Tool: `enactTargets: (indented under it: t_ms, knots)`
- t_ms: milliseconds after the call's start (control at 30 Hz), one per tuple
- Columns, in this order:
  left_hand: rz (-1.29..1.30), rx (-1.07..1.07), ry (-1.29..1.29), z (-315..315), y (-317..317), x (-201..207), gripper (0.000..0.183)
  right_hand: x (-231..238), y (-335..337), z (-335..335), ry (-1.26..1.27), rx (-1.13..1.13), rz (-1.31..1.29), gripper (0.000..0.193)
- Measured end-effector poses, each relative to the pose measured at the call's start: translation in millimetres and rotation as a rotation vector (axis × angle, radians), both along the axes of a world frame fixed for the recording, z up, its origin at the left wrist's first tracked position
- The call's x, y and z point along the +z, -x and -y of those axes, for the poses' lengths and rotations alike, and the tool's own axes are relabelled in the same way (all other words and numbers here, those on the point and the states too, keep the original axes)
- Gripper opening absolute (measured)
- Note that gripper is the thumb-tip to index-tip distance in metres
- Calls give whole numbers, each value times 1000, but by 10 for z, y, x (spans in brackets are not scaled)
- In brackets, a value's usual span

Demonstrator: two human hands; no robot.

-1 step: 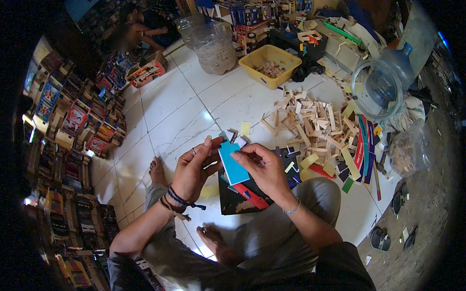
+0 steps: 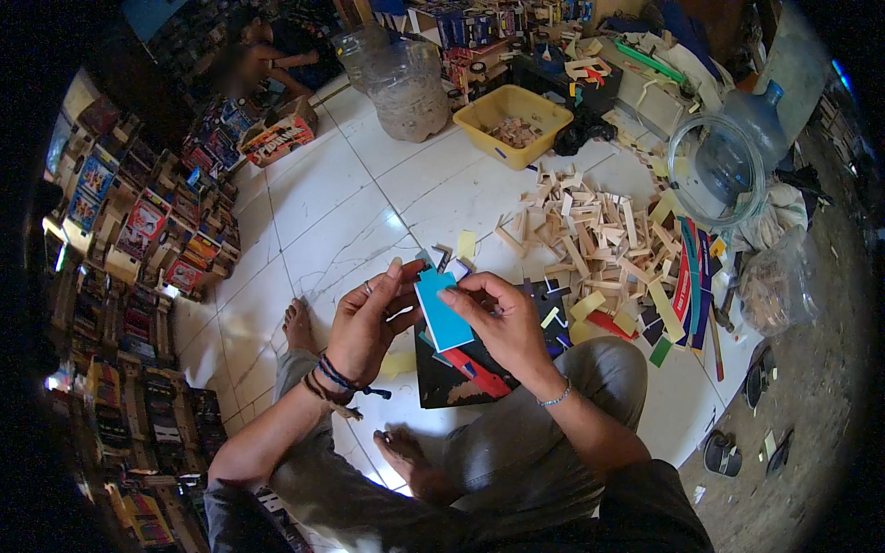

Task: The person sits on the floor and uses a utility knife and scissors to cut colored sticker strips into smaller pieces. They peel the backing from the cut pieces and arrange them on a black board, then cut a yellow strip and peel it to reveal printed text.

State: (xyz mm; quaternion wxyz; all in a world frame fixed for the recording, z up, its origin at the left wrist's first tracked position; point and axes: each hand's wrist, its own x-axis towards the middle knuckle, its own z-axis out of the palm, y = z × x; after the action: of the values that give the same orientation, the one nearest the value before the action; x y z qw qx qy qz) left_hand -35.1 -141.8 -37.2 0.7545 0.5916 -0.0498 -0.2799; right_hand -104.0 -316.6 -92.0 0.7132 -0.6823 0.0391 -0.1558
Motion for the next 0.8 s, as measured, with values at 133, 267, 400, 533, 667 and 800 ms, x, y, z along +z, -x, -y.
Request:
enactTargets:
  t_ms: [133, 267, 400, 533, 667, 800]
  knots:
    - [0, 1, -5, 2, 3, 0, 41, -6, 0, 3, 14, -1, -15, 15]
    - [6, 1, 12, 2, 5, -8, 42, -10, 6, 15, 16, 7, -32, 17]
    - [8, 1, 1, -2, -8, -18, 41, -22, 0, 16, -17, 25, -40, 17]
    - [8, 2, 9, -1, -4, -13, 40, -29, -2, 19, 3, 16, -43, 17]
    - [12, 1, 13, 4, 10, -3, 38, -26, -1, 21, -4, 16, -44, 17]
    - [13, -8, 10, 1, 8, -13, 37, -19, 3, 21, 1, 21, -59, 18]
